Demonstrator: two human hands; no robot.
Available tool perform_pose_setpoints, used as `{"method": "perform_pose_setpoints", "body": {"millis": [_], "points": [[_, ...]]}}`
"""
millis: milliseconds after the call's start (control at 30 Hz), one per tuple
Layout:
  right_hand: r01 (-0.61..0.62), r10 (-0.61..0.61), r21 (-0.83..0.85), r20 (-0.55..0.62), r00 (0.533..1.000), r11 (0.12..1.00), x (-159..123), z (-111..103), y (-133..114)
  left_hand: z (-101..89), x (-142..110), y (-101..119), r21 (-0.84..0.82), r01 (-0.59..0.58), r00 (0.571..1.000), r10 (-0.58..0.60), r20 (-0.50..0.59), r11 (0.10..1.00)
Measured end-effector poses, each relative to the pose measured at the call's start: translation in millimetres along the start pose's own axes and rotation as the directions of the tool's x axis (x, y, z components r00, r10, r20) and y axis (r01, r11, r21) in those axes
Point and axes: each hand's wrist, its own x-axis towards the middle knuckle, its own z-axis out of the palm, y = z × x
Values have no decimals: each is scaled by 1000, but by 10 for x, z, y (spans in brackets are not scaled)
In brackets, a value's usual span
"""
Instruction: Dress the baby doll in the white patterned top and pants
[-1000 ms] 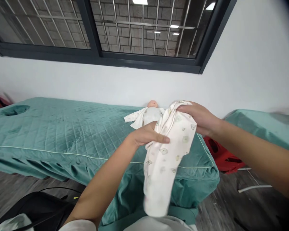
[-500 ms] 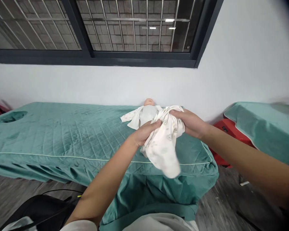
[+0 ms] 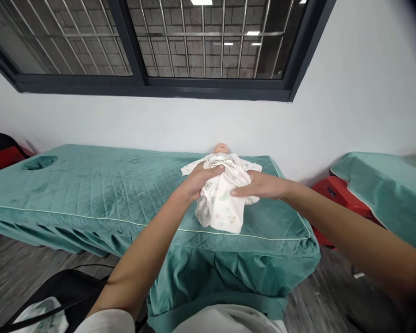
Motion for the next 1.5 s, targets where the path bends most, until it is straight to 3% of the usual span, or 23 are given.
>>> {"method": "perform_pose_setpoints", "body": {"millis": [100,167,233,400,467,567,633,667,800,933,1067,1167,1333,1500], "points": [[100,-54,135,-307,950,986,119,23,-9,-43,3,-24,124,72,997,-76,24,990],[160,-57,210,-425,903,965,205,28,34,-73,11,-28,245,141,982,-167,90,959],[173,-41,251,-455,890,952,275,25,111,-93,31,-23,320,154,976,-196,100,935],[100,59,353,-414,908,930,357,51,471,-170,146,-98,395,123,992,-122,-29,910],[24,148,416,-377,914,909,376,112,702,-227,209,-224,581,172,985,-142,-97,795],[-87,286,465,-377,881,881,401,256,1121,-288,293,-534,880,166,982,-152,-109,445],[-162,351,433,-403,845,887,402,354,1403,-290,322,-782,965,132,981,-171,-94,226],[-191,365,400,-421,830,896,395,394,1528,-279,325,-901,978,131,979,-179,-101,165],[-193,313,290,-462,829,938,340,449,1858,-210,291,-1238,985,158,968,-207,-140,73],[-114,184,168,-500,846,979,322,397,2010,-176,254,-1347,990,132,959,-258,-117,41],[-118,152,97,-560,814,988,323,418,2141,-191,245,-1372,997,68,948,-315,-50,48],[-153,154,55,-622,768,987,289,497,2191,-228,243,-1369,989,70,939,-343,-22,128],[-99,261,273,-659,705,957,182,597,2235,-323,282,-1245,887,121,924,-377,63,446],[80,337,575,-580,741,814,112,547,2319,-412,358,-1035,552,257,873,-436,219,793]]}}
